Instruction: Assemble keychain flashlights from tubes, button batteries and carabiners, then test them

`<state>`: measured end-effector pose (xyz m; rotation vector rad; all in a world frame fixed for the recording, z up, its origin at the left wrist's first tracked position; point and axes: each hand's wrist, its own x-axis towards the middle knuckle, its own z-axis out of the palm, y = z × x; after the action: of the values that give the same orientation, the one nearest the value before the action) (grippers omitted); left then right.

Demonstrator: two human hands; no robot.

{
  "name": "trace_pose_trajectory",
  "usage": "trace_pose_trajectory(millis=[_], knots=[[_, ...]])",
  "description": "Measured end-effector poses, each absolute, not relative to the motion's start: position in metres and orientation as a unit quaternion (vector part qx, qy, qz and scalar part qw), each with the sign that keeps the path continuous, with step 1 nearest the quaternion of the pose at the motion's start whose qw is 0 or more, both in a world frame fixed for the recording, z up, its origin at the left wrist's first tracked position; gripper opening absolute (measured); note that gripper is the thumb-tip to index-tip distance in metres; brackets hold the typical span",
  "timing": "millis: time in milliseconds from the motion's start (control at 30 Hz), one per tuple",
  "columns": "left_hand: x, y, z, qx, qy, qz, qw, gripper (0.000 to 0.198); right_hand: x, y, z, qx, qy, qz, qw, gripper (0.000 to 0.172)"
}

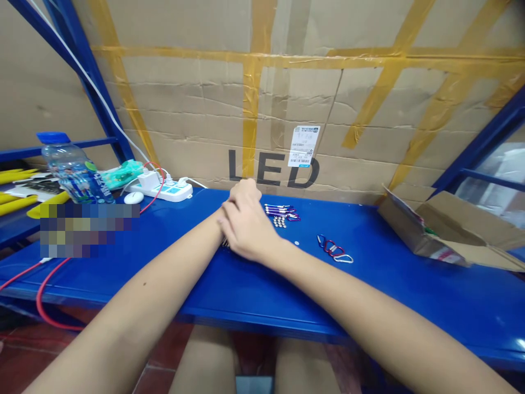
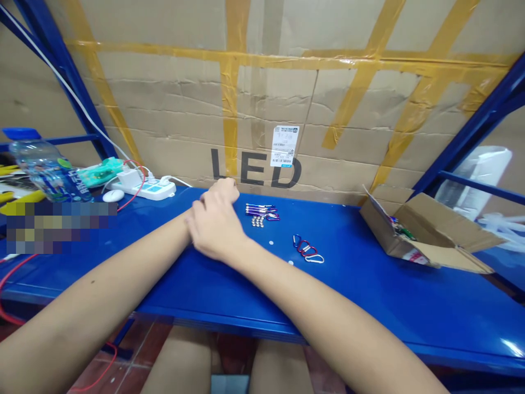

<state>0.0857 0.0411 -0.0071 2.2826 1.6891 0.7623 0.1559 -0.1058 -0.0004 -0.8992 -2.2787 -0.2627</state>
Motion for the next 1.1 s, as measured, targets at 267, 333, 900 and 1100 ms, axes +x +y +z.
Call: trace_pose_trajectory(millis=[267, 333, 900, 1100], knots=[[0.041, 0.036, -0.005, 0.683, 0.624, 0.305, 0.228, 0.018, 0.114, -0.174, -0.006, -0.059, -0.955, 0.035, 0.288, 0.04], [0.026, 0.028, -0.004, 0.694, 0.601, 0.319, 0.236, 0.019, 0.131, -0.162, -0.003, -0.085, -0.941, 0.069, 0.321, 0.03], [0.026, -0.028, 0.019, 0.919, 0.333, 0.066, 0.199, 0.018, 0.218, -0.108, -0.018, -0.32, -0.926, 0.063, 0.192, 0.039], [0.029, -0.03, 0.016, 0.91, 0.343, 0.045, 0.227, 0.018, 0.217, -0.107, -0.017, -0.332, -0.924, 0.065, 0.175, 0.038]])
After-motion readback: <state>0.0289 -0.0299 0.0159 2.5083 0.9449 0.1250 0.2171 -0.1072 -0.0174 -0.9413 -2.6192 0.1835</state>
